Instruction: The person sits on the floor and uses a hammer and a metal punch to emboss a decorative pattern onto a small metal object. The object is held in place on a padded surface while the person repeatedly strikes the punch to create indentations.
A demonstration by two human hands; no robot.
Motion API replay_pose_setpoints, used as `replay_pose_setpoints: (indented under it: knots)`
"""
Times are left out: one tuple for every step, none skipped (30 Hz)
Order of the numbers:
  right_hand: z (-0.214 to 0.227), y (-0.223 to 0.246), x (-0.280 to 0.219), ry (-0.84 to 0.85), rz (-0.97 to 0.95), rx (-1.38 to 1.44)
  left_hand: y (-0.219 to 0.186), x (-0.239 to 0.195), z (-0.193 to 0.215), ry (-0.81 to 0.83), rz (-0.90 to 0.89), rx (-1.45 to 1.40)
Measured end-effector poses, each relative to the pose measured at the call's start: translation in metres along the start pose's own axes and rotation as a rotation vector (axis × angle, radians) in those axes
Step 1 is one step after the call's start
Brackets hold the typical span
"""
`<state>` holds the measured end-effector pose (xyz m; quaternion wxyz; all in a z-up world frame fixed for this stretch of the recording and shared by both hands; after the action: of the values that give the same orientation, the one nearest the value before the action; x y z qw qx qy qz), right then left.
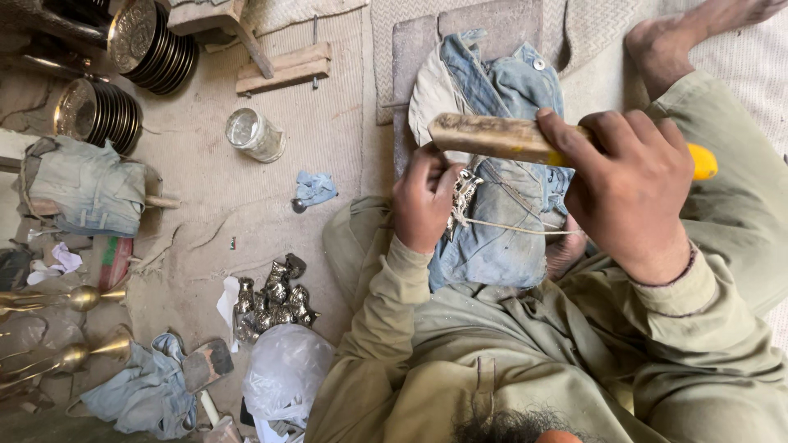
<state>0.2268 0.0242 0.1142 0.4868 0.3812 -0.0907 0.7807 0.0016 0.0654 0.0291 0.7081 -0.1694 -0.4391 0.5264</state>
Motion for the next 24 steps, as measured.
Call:
replay_pose_setpoints:
  knots:
    - [0.001,-0.003,-0.001,-0.007,-0.033,0.043,0.001,-0.001,0.003,-0.043,0.017,-0.057]
    - [0.001,-0.006,-0.001,-0.008,-0.070,0.089,0.003,-0.003,0.005,-0.081,0.041,-0.113]
    - [0.000,-0.006,-0.001,-0.009,-0.076,0.103,0.006,-0.003,0.007,-0.118,0.065,-0.170]
    - [-0.001,-0.006,-0.002,-0.009,-0.081,0.120,0.009,-0.005,0.004,-0.076,0.102,-0.137]
    - [-0.002,-0.003,-0.001,-0.011,-0.056,0.104,0.011,-0.006,0.001,-0.034,0.139,-0.103]
    - [-0.002,-0.001,0.001,-0.016,-0.028,0.089,0.014,-0.005,-0.002,0.006,0.171,-0.070]
    - [-0.003,0.000,0.003,-0.024,-0.033,0.120,0.012,-0.004,0.001,-0.016,0.148,-0.076]
    - [-0.004,0.001,0.005,-0.029,-0.041,0.150,0.010,-0.003,0.001,-0.035,0.126,-0.084]
    - [-0.004,0.001,0.007,-0.035,-0.049,0.179,0.007,-0.003,0.002,-0.053,0.104,-0.092]
    - [-0.005,0.005,0.007,-0.031,-0.017,0.123,0.006,-0.004,0.002,-0.065,0.094,-0.044]
    - [-0.006,0.009,0.008,-0.026,0.014,0.068,0.005,-0.005,0.001,-0.077,0.084,0.005]
    - [-0.007,0.012,0.007,-0.022,0.043,0.013,0.004,-0.006,0.001,-0.086,0.074,0.054]
    - [-0.005,0.012,0.007,-0.045,0.028,0.045,0.005,-0.007,0.001,-0.097,0.085,0.042]
    - [-0.003,0.012,0.007,-0.069,0.015,0.076,0.007,-0.008,0.000,-0.109,0.096,0.030]
    - [-0.001,0.011,0.007,-0.093,0.001,0.107,0.009,-0.009,0.000,-0.121,0.107,0.017]
    - [-0.001,0.012,0.006,-0.092,0.008,0.098,0.009,-0.010,-0.001,-0.124,0.086,0.025]
    - [0.000,0.014,0.005,-0.090,0.014,0.088,0.008,-0.011,-0.002,-0.127,0.065,0.033]
    - [0.001,0.015,0.005,-0.093,0.021,0.077,0.007,-0.011,-0.002,-0.131,0.039,0.041]
    - [0.002,0.018,0.005,-0.093,0.045,0.059,0.008,-0.011,-0.002,-0.128,0.041,0.047]
    - [0.003,0.021,0.004,-0.094,0.069,0.039,0.009,-0.012,-0.002,-0.124,0.043,0.052]
    - [0.004,0.024,0.003,-0.095,0.092,0.020,0.010,-0.012,-0.002,-0.120,0.044,0.057]
    - [0.004,0.022,0.003,-0.089,0.063,0.044,0.011,-0.011,-0.002,-0.119,0.053,0.042]
    - [0.003,0.020,0.004,-0.084,0.034,0.069,0.012,-0.011,-0.003,-0.118,0.062,0.027]
    - [0.001,0.021,0.004,-0.074,0.034,0.064,0.013,-0.012,-0.002,-0.120,0.076,0.015]
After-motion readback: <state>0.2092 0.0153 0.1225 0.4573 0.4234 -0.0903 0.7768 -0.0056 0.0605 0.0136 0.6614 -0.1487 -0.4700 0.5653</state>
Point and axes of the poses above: each hand's wrist, its own x-axis towards the middle knuckle, its own z-axis out of the back of the hand, y = z × x, the point moved 8 cm from there along x, towards the middle knuckle, and after that the axes turned 4 degrees about x, right-handed, at the moved point
